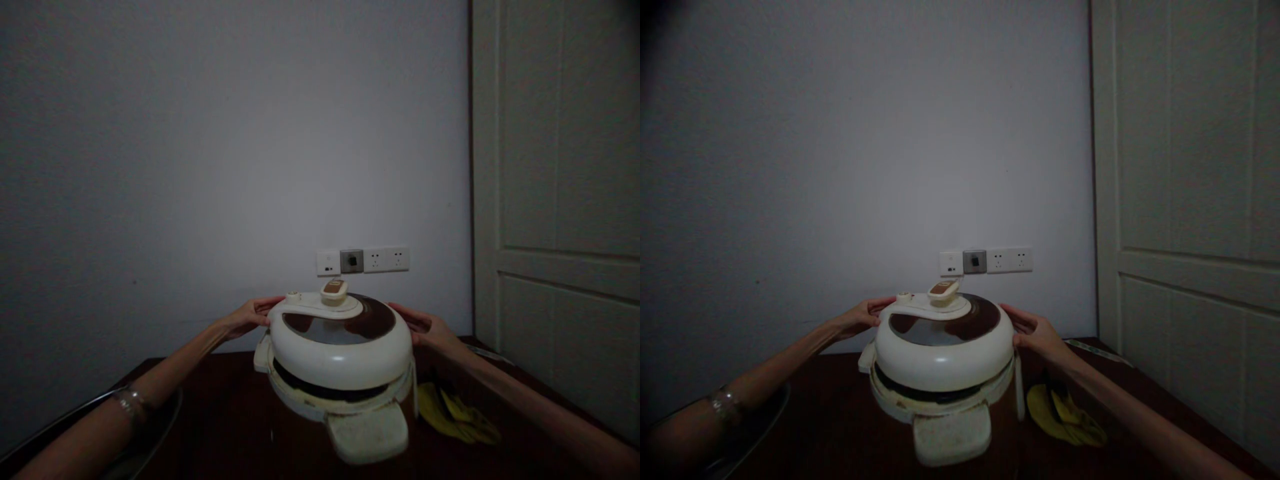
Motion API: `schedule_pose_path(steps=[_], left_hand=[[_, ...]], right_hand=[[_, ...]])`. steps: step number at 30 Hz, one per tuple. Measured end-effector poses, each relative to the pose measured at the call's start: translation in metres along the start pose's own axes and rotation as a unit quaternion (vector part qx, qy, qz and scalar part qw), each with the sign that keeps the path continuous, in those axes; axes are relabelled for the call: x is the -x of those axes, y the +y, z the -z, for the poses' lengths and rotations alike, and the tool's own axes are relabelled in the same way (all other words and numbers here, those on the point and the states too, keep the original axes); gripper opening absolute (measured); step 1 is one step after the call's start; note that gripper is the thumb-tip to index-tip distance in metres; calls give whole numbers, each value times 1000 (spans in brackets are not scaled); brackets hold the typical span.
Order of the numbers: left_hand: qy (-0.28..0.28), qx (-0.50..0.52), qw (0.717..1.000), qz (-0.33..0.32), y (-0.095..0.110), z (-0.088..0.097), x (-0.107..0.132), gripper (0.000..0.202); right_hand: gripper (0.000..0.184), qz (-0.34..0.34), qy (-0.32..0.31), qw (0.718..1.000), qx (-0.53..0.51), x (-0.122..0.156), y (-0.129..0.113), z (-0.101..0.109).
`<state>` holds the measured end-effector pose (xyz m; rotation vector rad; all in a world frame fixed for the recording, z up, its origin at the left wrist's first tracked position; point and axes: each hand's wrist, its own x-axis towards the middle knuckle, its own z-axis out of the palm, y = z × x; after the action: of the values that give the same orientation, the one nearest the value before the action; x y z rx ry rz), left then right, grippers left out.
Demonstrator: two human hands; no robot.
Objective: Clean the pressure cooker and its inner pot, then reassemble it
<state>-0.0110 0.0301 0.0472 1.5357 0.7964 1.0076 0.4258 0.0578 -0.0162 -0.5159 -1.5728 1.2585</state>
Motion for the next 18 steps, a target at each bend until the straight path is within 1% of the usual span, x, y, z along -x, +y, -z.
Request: schedule_pose_path(steps=[6,13,18], left_hand=[[-1,12,1000,-15,-2,0,0,66],[7,6,1000,-5,-6,3,0,67],[5,16,1000,2,-11,2,4,68]], right_hand=[[86,9,3,1000,9,1,-1,-3],[88,14,5,1000,24,7,1,-5],[85,20,-15,1000,10,9,4,-5]])
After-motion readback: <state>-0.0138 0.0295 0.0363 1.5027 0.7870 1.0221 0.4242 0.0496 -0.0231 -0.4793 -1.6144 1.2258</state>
